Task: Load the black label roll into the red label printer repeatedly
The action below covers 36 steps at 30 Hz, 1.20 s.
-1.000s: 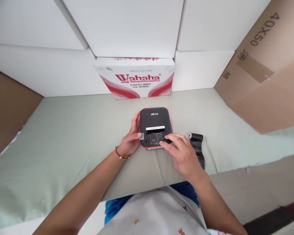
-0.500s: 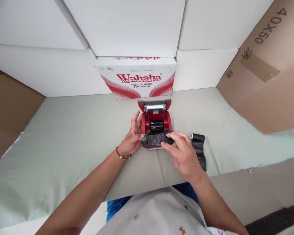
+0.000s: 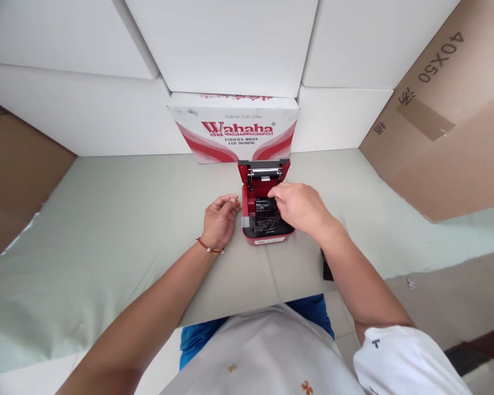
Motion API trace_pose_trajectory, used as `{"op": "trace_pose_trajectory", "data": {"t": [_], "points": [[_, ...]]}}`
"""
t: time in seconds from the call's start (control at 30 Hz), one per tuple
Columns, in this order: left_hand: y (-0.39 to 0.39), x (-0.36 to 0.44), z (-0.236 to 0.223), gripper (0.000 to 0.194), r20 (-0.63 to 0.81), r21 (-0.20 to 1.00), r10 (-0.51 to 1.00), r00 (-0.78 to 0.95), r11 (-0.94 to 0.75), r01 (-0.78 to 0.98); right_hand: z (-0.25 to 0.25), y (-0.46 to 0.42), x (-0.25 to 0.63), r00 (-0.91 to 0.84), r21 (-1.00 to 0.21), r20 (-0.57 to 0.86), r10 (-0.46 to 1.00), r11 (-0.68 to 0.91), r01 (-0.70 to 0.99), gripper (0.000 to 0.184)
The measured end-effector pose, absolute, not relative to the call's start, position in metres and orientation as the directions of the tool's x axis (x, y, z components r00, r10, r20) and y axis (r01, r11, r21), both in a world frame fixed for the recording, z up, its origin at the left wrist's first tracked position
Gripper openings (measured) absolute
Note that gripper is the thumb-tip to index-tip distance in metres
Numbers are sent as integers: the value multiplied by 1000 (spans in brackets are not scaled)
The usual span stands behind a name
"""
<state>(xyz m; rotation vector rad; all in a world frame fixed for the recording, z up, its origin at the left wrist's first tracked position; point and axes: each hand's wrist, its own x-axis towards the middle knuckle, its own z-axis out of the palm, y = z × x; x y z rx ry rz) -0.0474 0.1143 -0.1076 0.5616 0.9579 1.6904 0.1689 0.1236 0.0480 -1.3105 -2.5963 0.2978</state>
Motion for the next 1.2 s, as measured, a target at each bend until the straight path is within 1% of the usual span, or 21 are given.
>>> {"op": "trace_pose_trajectory", "data": {"t": [0.07,0.13,0.3,0.4,0.47,0.5,0.53,0.57,0.6,0.63,0.67,0.7,0.77,0.8,0.9,0.93,1.0,1.07,1.1,1.17,1.2], "points": [[114,-47,-107,19,-98,824,942,-322,-104,-556,47,137,152,-547,-101,-84,833,538,837,36],[113,-47,-105,15,-102,828,942,-320,-98,-552,43,146,138,-515,-10,-180,838,522,853,33],[114,-47,-104,12,-102,826,943,-317,-97,-555,34,157,116,-477,36,-256,841,501,864,23],[114,-47,-103,16,-102,821,942,-321,-103,-562,39,152,117,-469,36,-268,841,496,868,27],[114,-47,-102,19,-103,819,940,-325,-105,-564,49,139,128,-489,2,-216,845,501,865,32],[114,-47,-102,20,-104,818,939,-327,-106,-565,55,130,139,-511,-46,-160,845,510,859,33],[114,-46,-102,20,-105,819,939,-329,-106,-564,62,120,152,-531,-124,-76,844,521,845,32],[114,-46,-102,19,-107,819,938,-331,-106,-563,68,109,167,-548,-243,37,836,539,806,31],[114,-46,-103,18,-108,821,937,-333,-105,-562,73,98,184,-537,-370,92,839,529,764,34],[115,-45,-103,17,-110,822,936,-335,-103,-560,74,89,202,-491,-486,107,865,476,733,37],[115,-45,-103,15,-113,823,935,-337,-102,-558,73,81,219,-408,-568,110,907,394,723,41],[115,-45,-103,14,-114,825,933,-340,-102,-556,68,75,234,-318,-606,114,941,319,729,44],[116,-44,-103,11,-116,828,932,-343,-100,-551,49,70,259,-213,-581,74,974,216,785,45],[116,-45,-103,10,-116,830,932,-344,-99,-548,35,70,267,-209,-555,48,977,200,807,42],[116,-46,-103,9,-112,834,934,-340,-98,-543,-4,73,277,-295,-560,-58,954,214,800,38],[116,-46,-103,10,-110,834,935,-338,-98,-543,-14,74,279,-307,-575,-66,949,215,789,40],[115,-47,-102,11,-107,833,937,-332,-98,-545,-28,78,283,-248,-566,-8,969,200,800,44],[115,-47,-102,14,-105,831,940,-325,-97,-547,-36,84,292,-152,-475,78,985,171,863,45],[115,-47,-101,15,-104,831,941,-323,-96,-548,-38,87,297,-129,-419,96,987,158,894,44],[115,-47,-101,19,-103,831,942,-320,-95,-548,-42,92,306,-142,-332,72,987,158,930,41],[114,-47,-101,20,-102,832,942,-319,-96,-547,-44,94,310,-162,-312,46,986,169,935,39]]}}
